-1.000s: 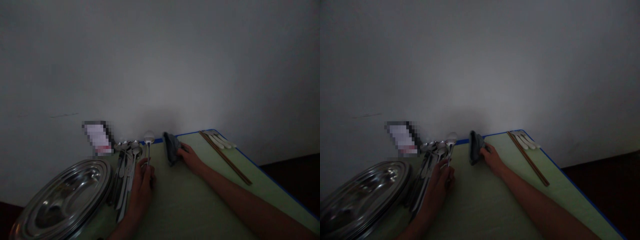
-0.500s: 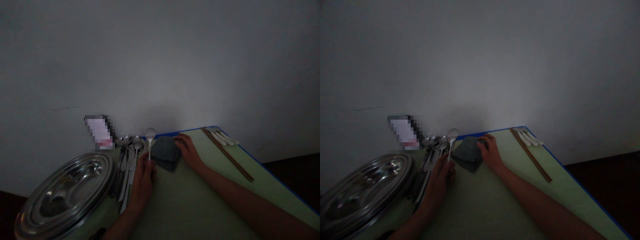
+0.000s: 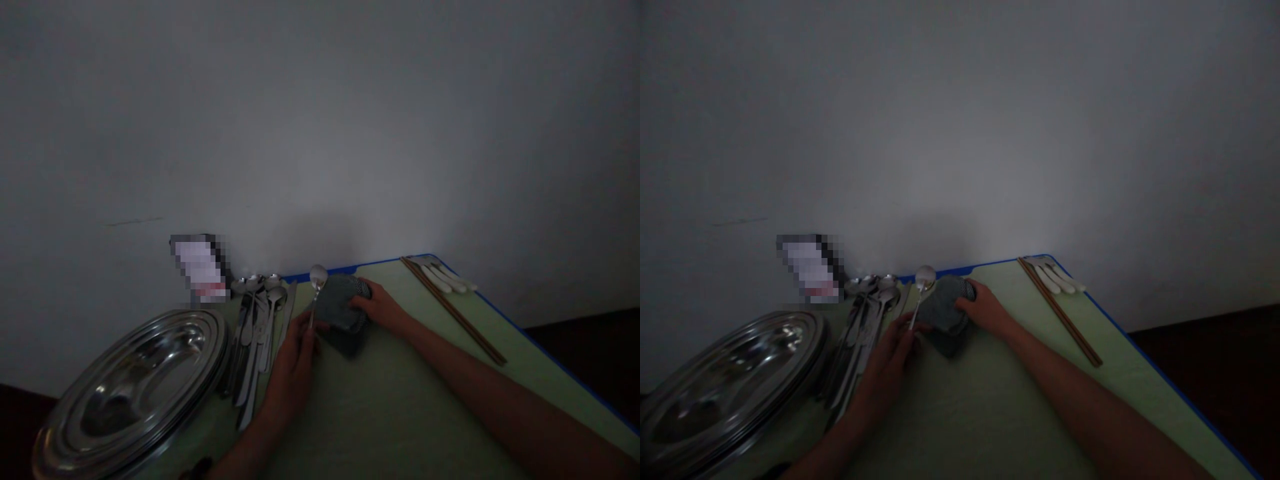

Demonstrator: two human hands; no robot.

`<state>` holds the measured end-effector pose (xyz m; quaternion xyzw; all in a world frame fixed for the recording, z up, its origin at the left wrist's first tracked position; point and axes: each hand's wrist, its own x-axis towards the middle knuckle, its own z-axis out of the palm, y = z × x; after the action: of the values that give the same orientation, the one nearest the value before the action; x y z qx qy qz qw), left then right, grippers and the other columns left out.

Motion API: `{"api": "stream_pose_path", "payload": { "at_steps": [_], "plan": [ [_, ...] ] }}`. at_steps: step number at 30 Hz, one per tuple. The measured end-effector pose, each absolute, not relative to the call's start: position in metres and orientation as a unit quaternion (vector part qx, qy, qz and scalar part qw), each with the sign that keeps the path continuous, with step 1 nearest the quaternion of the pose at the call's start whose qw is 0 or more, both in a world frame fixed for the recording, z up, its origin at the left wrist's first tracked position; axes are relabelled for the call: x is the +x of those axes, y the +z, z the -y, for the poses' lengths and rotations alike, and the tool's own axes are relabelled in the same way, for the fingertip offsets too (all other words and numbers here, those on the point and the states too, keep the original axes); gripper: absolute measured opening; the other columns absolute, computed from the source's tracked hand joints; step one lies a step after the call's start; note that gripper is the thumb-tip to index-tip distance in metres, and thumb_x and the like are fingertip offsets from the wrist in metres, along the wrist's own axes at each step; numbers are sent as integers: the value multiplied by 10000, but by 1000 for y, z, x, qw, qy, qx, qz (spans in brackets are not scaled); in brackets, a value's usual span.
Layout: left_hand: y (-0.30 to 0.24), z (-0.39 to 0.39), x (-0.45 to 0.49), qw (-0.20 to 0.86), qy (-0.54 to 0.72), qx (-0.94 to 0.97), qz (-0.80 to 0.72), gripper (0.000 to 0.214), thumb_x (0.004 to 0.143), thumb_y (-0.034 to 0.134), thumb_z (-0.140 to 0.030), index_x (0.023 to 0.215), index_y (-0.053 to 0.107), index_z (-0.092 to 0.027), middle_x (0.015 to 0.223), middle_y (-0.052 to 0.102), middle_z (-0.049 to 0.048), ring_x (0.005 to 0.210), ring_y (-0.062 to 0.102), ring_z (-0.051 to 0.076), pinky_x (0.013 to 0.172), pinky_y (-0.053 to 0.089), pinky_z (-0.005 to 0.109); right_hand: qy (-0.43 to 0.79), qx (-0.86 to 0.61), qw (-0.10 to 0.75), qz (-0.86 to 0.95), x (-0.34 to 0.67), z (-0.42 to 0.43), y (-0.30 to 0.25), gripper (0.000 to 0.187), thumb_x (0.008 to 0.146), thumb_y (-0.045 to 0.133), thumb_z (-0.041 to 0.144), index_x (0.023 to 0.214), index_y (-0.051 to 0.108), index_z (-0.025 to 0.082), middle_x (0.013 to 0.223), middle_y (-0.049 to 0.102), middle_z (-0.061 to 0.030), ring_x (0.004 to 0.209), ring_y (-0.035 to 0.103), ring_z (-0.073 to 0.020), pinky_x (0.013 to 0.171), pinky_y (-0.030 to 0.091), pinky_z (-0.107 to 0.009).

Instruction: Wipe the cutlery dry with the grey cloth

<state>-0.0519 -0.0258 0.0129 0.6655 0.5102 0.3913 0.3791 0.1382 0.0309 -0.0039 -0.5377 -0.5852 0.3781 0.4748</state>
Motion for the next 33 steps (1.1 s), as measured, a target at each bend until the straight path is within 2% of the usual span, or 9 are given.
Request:
{"api": "stream_pose_path", "payload": {
  "at_steps": [4,9,14,16,19,21,27,31,33],
  "plan": [
    [14,25,-51,385,415,645,-514,362,860,377,-355,1171,435,-180,969,608,72,716,561,163,619,432,272,399,-488,486,605,137,-27,-4,226,697,530,326,840,626,180,814,636,-15,797,557,-181,756,419,-304],
    [11,26,-50,421,397,650,-493,331,861,381,-341,1146,436,-180,998,623,77,576,559,121,566,446,262,426,-478,469,608,137,-25,-2,206,642,548,256,808,645,181,733,630,5,724,540,-171,692,423,-286],
    [9,25,-50,435,377,642,-506,331,849,377,-371,1104,446,-171,854,636,34,410,468,85,413,392,219,539,-457,565,426,140,-30,-4,141,586,536,238,696,607,185,667,614,17,673,537,-153,615,417,-249],
    [11,24,-50,423,369,645,-519,330,846,373,-382,1062,487,-161,766,625,15,400,446,87,398,372,212,593,-423,595,340,141,-32,-5,116,554,551,224,659,585,189,641,606,23,623,526,-142,563,407,-236],
    [14,25,-51,380,379,648,-540,336,840,394,-396,1024,553,-164,672,585,0,517,509,125,470,401,221,645,-393,596,272,145,-31,-3,128,527,564,201,653,583,188,651,619,22,607,527,-141,521,398,-229],
    [16,25,-51,365,388,645,-548,346,839,410,-399,1060,562,-179,693,579,5,632,552,151,542,428,231,667,-384,585,255,148,-30,-1,112,533,552,198,638,588,180,659,631,8,619,541,-149,510,399,-230],
    [15,24,-53,336,400,676,-520,329,836,433,-304,1133,538,-209,996,598,58,948,549,195,758,433,277,693,-358,576,243,149,-27,4,105,592,524,227,637,606,179,678,655,-11,639,581,-155,525,423,-230],
    [13,25,-53,351,373,693,-508,307,830,437,-305,1108,518,-203,871,583,27,720,566,151,619,429,241,693,-378,561,252,148,-26,7,102,590,562,237,655,611,177,678,657,-12,668,597,-161,581,449,-242],
    [12,26,-52,341,369,697,-512,263,822,448,-313,1038,544,-196,770,568,4,627,532,136,553,402,225,682,-374,571,262,150,-26,8,141,623,554,317,649,601,187,666,655,-17,693,606,-179,610,460,-270]
  ]
}}
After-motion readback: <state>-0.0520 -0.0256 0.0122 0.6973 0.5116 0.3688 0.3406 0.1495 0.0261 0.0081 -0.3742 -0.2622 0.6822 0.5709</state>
